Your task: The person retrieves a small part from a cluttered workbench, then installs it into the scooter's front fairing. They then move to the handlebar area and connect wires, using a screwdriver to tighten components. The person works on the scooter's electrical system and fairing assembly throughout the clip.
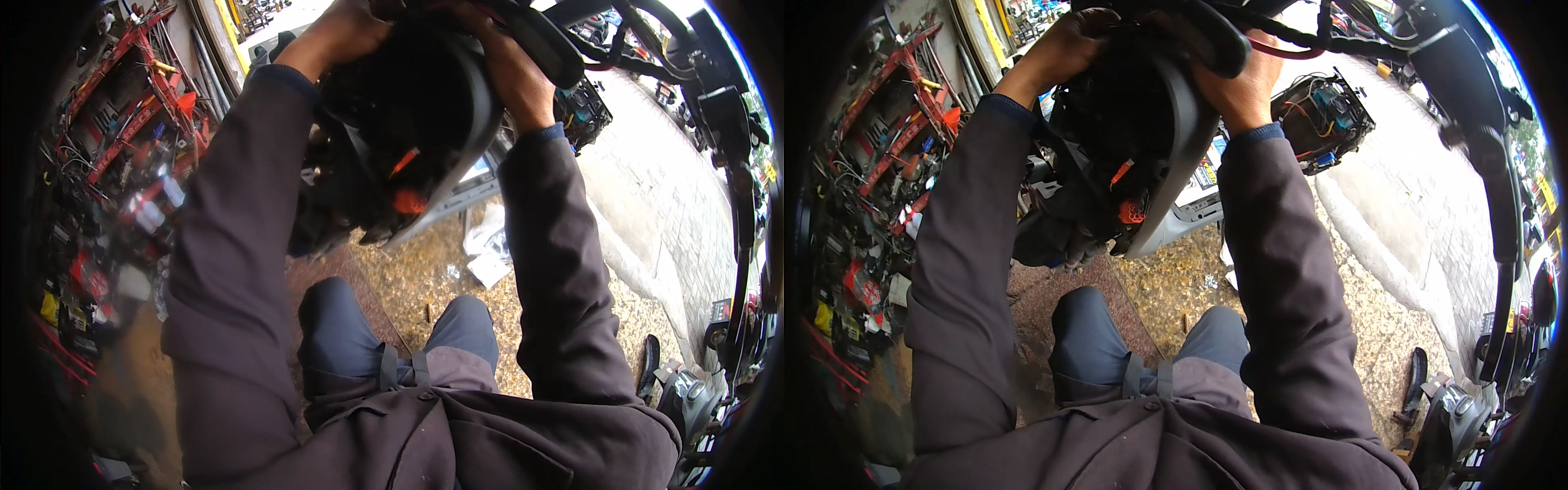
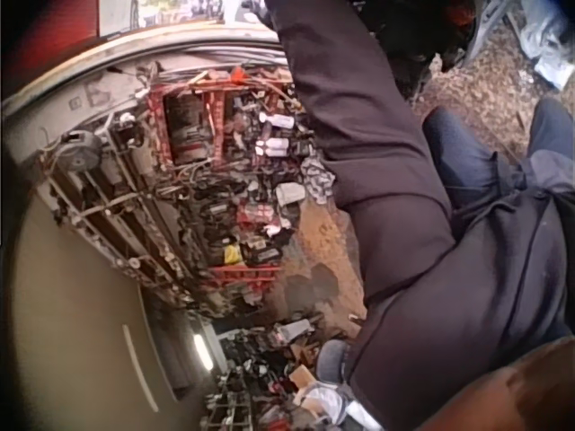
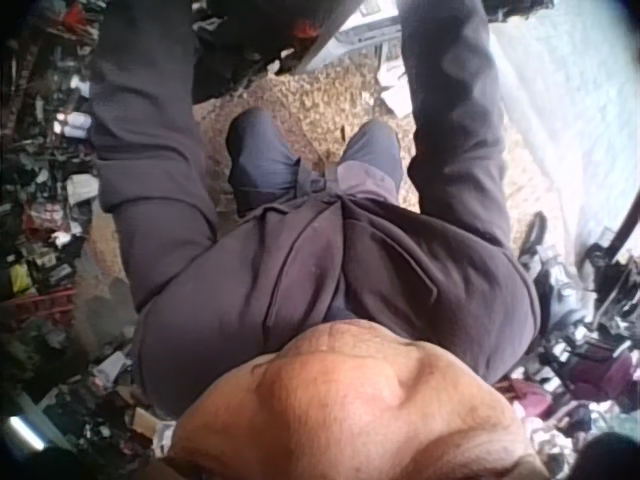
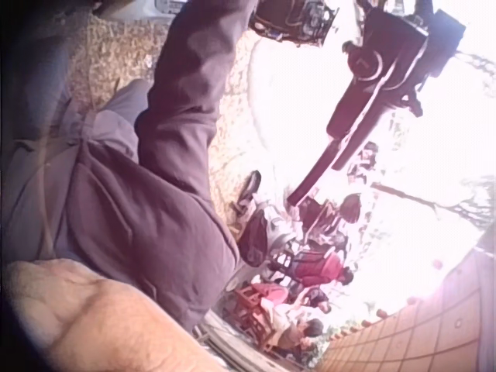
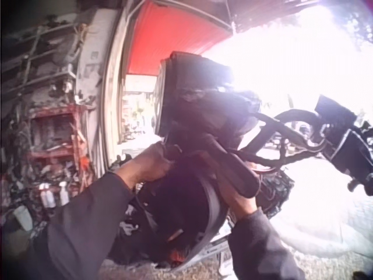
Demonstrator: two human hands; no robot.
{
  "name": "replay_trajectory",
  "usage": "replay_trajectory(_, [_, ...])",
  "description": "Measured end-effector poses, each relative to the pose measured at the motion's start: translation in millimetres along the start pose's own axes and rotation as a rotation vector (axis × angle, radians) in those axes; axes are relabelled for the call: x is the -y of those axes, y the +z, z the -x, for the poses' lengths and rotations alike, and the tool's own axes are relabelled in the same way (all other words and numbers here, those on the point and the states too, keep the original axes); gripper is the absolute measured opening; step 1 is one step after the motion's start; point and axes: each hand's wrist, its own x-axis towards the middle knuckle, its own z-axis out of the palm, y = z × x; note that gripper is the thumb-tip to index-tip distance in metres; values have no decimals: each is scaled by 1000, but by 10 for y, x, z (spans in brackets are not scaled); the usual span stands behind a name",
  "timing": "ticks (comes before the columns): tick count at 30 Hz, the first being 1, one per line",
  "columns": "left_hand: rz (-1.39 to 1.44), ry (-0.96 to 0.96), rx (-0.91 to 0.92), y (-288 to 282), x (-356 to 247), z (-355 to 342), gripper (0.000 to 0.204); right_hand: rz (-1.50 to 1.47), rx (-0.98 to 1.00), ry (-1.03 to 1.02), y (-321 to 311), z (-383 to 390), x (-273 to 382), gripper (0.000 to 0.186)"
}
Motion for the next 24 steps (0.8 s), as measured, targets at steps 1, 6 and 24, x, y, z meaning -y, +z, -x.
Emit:
replay_trajectory(1, [-10, 6, 62, -23, 68, -44, 51, -26, -44, -46, 55, -33, -20, 24])
replay_trajectory(6, [-129, -47, 172, -86, 243, -160, 54, -205, 212, 121, -57, -19, 34, 28])
replay_trajectory(24, [553, -274, 32, 205, -150, -150, 39, -864, 84, 43, -141, -17, 290, 24])
